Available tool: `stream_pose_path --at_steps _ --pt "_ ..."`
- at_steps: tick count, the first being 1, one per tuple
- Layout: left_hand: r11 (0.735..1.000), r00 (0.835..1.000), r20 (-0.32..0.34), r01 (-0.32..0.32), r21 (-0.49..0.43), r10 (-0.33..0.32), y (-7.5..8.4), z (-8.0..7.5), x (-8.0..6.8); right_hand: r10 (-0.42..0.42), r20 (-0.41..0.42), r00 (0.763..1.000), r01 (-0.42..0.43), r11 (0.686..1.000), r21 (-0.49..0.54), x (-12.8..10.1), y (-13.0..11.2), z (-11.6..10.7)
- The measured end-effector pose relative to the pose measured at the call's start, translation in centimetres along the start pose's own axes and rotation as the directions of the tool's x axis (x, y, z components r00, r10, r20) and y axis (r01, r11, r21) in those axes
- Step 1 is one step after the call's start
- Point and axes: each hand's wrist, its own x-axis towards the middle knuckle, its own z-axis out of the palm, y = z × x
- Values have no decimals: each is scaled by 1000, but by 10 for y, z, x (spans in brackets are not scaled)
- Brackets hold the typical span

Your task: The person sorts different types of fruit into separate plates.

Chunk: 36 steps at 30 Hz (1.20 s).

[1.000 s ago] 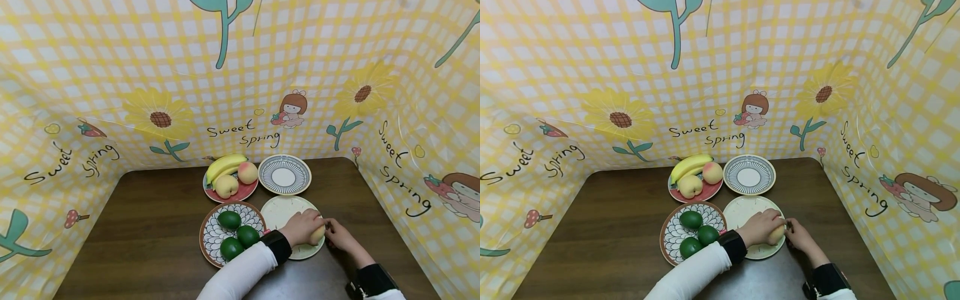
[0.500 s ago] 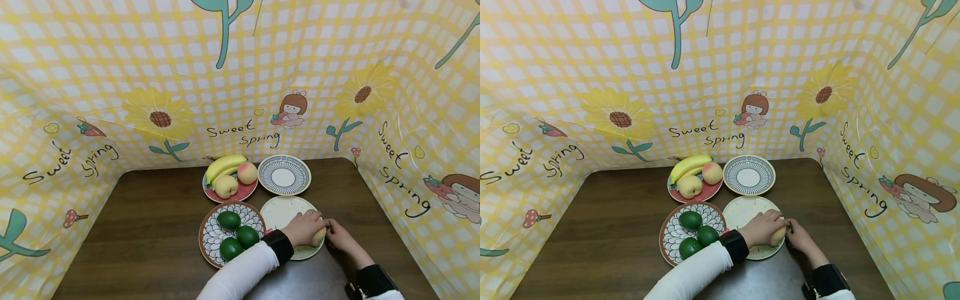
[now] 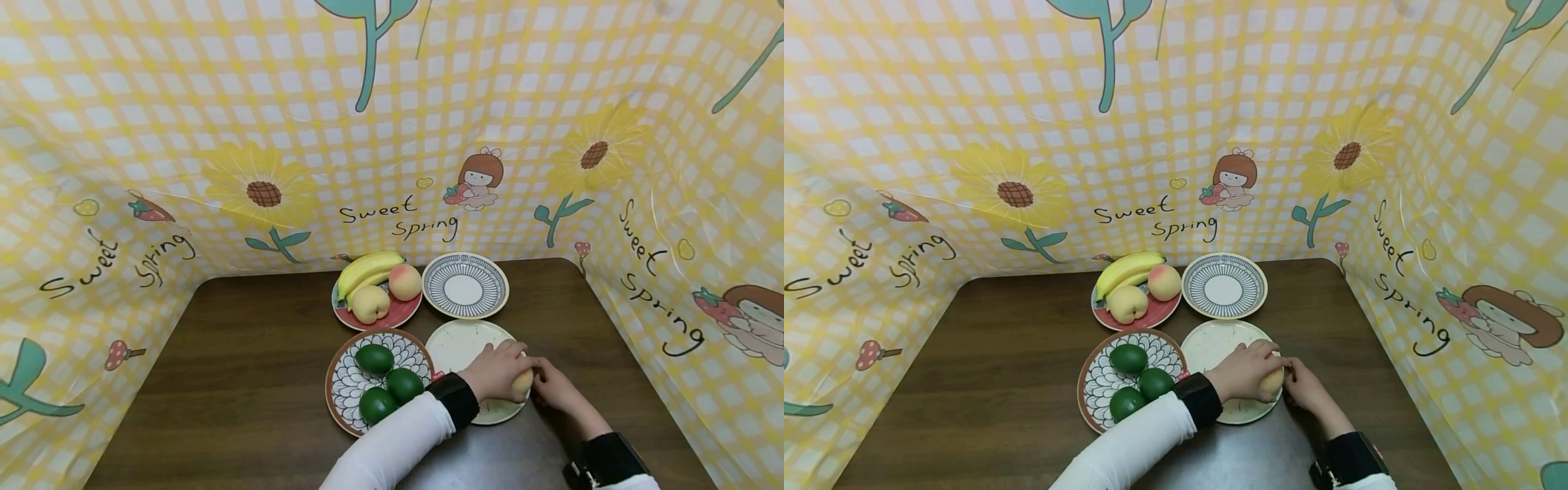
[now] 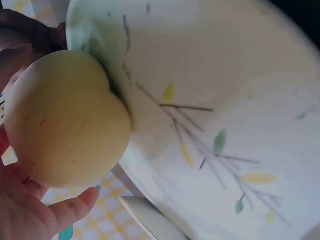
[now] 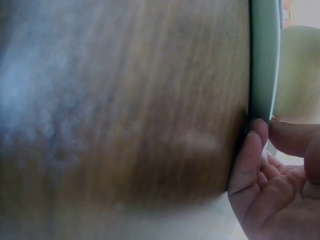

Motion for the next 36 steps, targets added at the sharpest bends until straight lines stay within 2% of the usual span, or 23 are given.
stream_pose_path --at_steps 4,9,12,16,21,26,29,36 --pt "1000 999 -30 -20 -19 19 -7 -15 0 9 15 1000 -9 1000 -5 1 2 -1" --pt "998 997 -77 -25 -54 21 -25 -49 -3 22 25 999 -22 1000 -5 1 3 -2" --pt "996 997 -72 25 -83 -31 -38 -69 -5 21 13 1000 -20 1000 -14 0 3 -3" --pt "987 992 -51 109 -117 -116 -59 -84 -9 23 3 1000 -23 1000 -17 -1 4 -3" --pt "971 979 -67 180 -157 -192 -92 -92 -20 27 2 1000 -27 999 -17 -1 5 -3" --pt "941 959 -84 244 -234 -270 -129 -95 -38 29 -5 1000 -29 999 -24 0 5 0" --pt "913 941 -91 288 -290 -325 -150 -96 -52 28 -2 1000 -28 999 -18 0 6 1" --pt "830 887 -75 392 -397 -455 -199 -94 -85 24 3 1000 -24 1000 -20 1 3 2"
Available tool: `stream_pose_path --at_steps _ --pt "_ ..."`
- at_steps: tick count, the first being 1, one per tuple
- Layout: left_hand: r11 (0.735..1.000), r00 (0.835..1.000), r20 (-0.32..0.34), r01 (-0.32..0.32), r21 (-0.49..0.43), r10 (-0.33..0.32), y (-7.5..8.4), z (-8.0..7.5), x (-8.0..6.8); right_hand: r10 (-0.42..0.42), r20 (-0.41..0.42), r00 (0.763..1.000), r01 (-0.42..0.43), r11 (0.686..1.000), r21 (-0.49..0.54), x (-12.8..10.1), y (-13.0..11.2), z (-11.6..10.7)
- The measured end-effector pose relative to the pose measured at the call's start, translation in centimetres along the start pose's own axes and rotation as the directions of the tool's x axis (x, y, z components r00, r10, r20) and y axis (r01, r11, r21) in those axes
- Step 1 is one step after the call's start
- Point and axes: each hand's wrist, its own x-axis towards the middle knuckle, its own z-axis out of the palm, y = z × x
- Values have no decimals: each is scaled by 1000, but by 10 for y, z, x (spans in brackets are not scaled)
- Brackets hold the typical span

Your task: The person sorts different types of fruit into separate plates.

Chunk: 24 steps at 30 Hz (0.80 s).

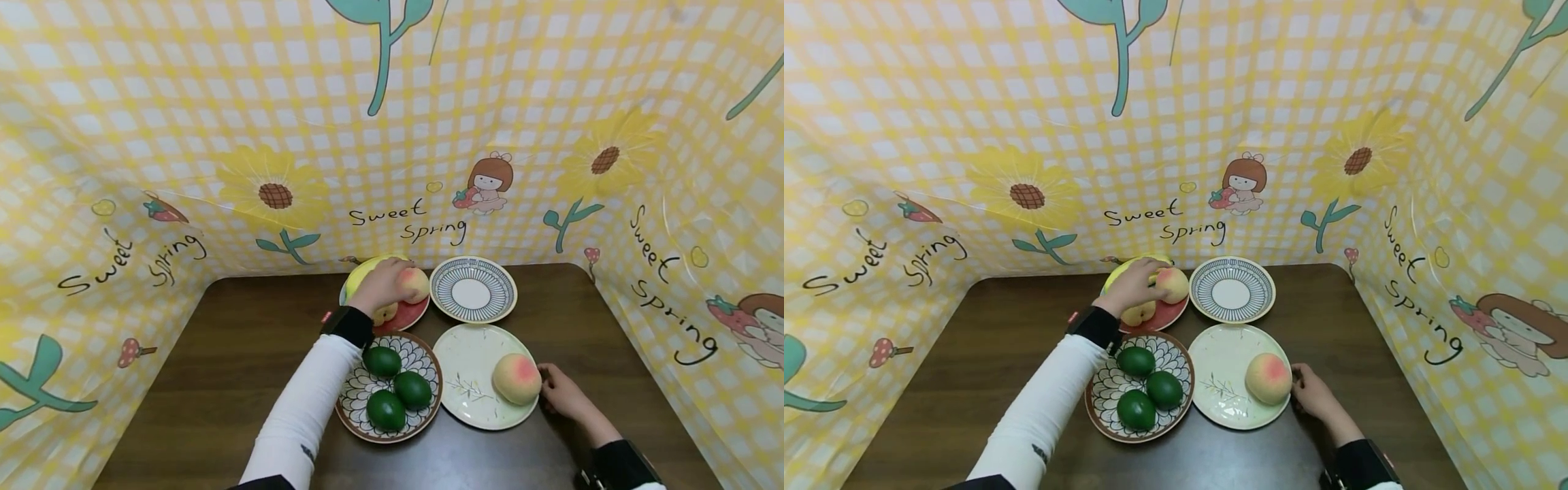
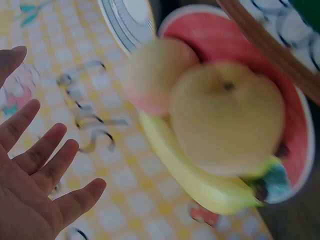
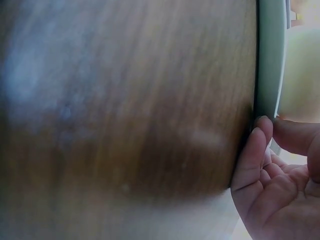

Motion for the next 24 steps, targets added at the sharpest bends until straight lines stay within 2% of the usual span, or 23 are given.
stream_pose_path --at_steps 5,9,12,16,20,24 --pt "998 998 21 61 19 -61 -32 -2 3 8 -12 1000 -8 1000 -2 0 -1 -2" --pt "989 989 38 143 36 -145 -54 5 5 25 -9 1000 -25 1000 -7 1 0 1" --pt "984 983 63 172 35 -174 -66 13 6 27 -7 1000 -27 1000 -2 1 1 2" --pt "983 979 89 183 21 -184 -76 22 6 23 -14 1000 -23 1000 12 0 2 3" --pt "980 977 87 197 -11 -195 -83 28 5 24 -12 1000 -23 999 27 0 1 2" --pt "984 982 87 172 -48 -167 -86 30 5 31 -14 999 -31 999 24 0 -1 0"
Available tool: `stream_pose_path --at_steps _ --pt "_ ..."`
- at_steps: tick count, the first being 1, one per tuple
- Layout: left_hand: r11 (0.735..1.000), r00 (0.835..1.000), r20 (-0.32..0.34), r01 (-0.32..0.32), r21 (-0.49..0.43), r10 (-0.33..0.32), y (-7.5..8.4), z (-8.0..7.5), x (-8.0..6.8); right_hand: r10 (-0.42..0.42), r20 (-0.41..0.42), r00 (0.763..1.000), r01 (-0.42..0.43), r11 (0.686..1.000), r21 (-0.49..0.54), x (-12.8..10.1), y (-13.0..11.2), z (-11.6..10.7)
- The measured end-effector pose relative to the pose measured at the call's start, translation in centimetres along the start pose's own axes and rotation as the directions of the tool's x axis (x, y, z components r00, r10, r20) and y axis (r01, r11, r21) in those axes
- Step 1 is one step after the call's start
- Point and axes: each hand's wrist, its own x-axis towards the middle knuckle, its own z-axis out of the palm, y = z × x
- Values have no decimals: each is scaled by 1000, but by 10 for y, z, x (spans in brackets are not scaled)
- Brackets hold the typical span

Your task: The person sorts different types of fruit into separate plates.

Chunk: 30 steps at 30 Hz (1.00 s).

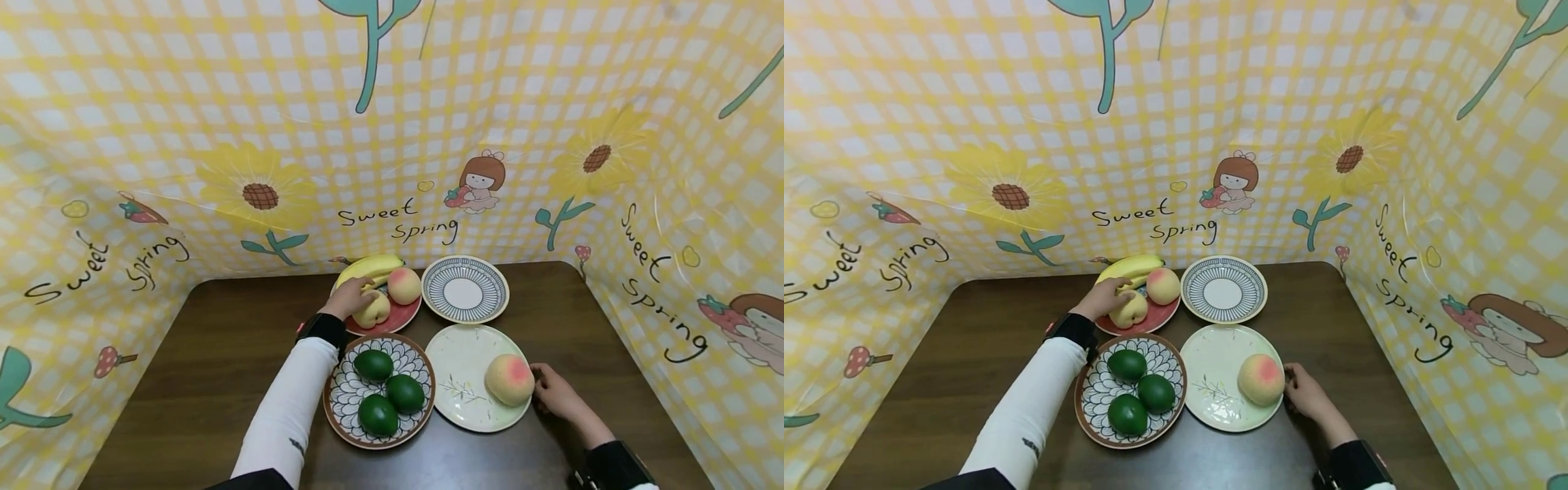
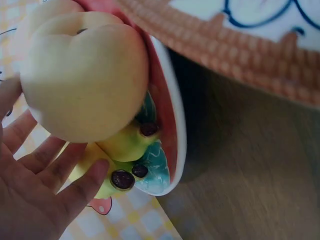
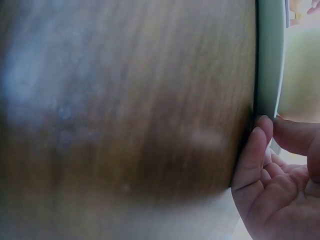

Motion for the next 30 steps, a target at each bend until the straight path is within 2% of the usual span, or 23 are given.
stream_pose_path --at_steps 4,7,11,17,24,30 --pt "998 999 34 -14 -59 16 0 0 0 -11 -3 1000 11 1000 -13 1 -2 -3" --pt "994 996 84 -13 -108 22 1 2 1 -19 -1 1000 19 999 -26 2 -3 -4" --pt "992 988 146 -29 -127 48 3 4 0 -17 2 1000 17 999 -30 4 -2 -3" --pt "993 979 183 -78 -91 94 8 2 0 -11 1 1000 11 1000 -17 5 -3 -2" --pt "996 970 226 -80 -49 89 12 5 -1 -4 -4 1000 4 1000 -20 5 -2 -4" --pt "994 975 191 -111 -24 114 9 13 0 -3 -6 1000 3 1000 -6 3 0 -2"
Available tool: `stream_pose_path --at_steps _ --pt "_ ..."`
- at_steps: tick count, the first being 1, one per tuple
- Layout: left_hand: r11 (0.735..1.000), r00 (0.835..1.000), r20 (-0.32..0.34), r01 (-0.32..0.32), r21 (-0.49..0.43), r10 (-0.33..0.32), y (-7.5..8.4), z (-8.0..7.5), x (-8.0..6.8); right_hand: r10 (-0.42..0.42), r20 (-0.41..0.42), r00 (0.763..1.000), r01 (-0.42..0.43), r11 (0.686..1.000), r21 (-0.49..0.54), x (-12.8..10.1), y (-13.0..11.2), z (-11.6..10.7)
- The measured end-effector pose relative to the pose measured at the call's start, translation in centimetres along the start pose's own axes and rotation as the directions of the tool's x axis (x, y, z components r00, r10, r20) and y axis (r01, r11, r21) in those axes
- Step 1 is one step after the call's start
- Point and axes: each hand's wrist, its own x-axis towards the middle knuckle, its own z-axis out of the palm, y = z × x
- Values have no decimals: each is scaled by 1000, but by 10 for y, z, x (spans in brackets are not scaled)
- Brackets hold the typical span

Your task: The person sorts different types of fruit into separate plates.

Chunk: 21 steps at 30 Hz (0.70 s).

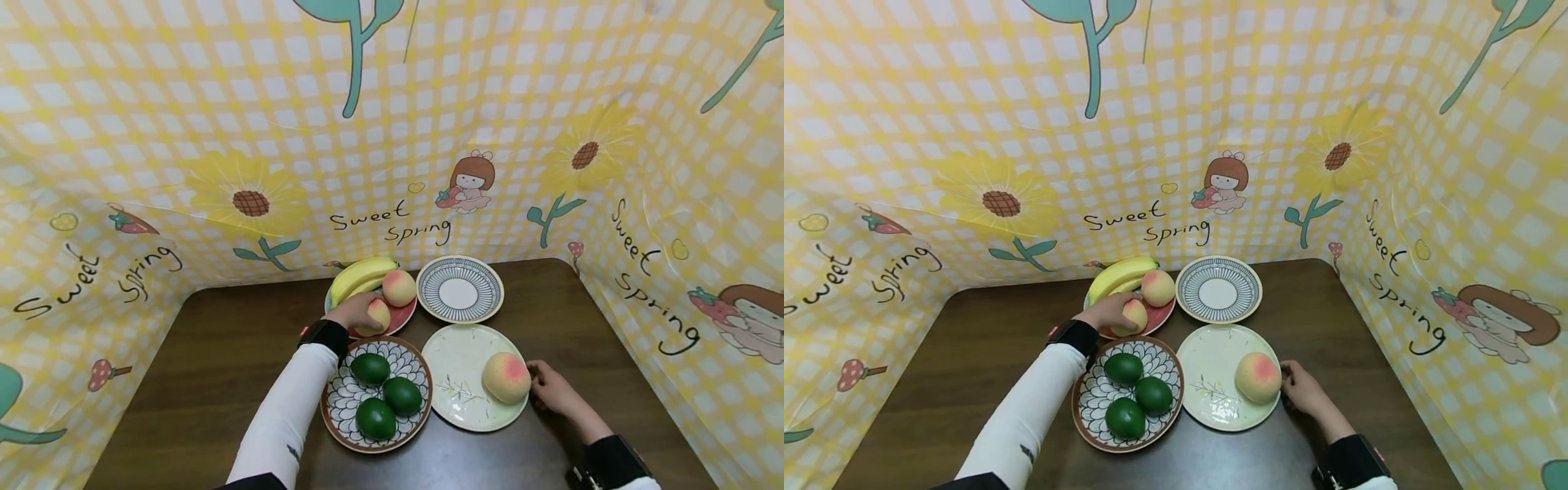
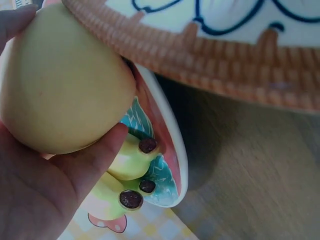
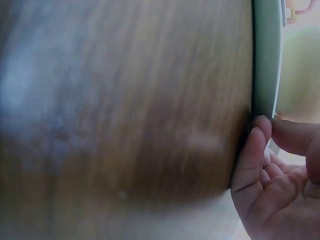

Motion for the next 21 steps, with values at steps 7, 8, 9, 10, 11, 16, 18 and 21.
stream_pose_path --at_steps 7,8,9,10,11,16,18,21 --pt "1000 999 -32 19 -6 -19 -5 7 -4 -2 -8 1000 2 1000 9 0 1 4" --pt "1000 999 -37 17 -8 -17 -5 7 -5 -2 -7 1000 2 1000 11 0 1 4" --pt "1000 999 -40 18 -5 -18 -5 7 -6 -1 -7 1000 1 1000 14 0 1 5" --pt "1000 999 -49 9 5 -9 -4 7 -8 -1 -7 1000 1 1000 17 -1 1 5" --pt "1000 998 -55 6 6 -6 -3 6 -10 -2 -7 1000 2 1000 18 -1 1 5" --pt "1000 998 -58 9 8 -9 -1 0 -18 -1 -3 1000 1 1000 14 -1 1 4" --pt "1000 998 -58 17 1 -17 -1 -3 -20 -1 -2 1000 1 1000 11 -1 1 3" --pt "1000 997 -74 20 12 -19 0 -7 -22 -3 -2 1000 3 1000 10 -1 1 1"
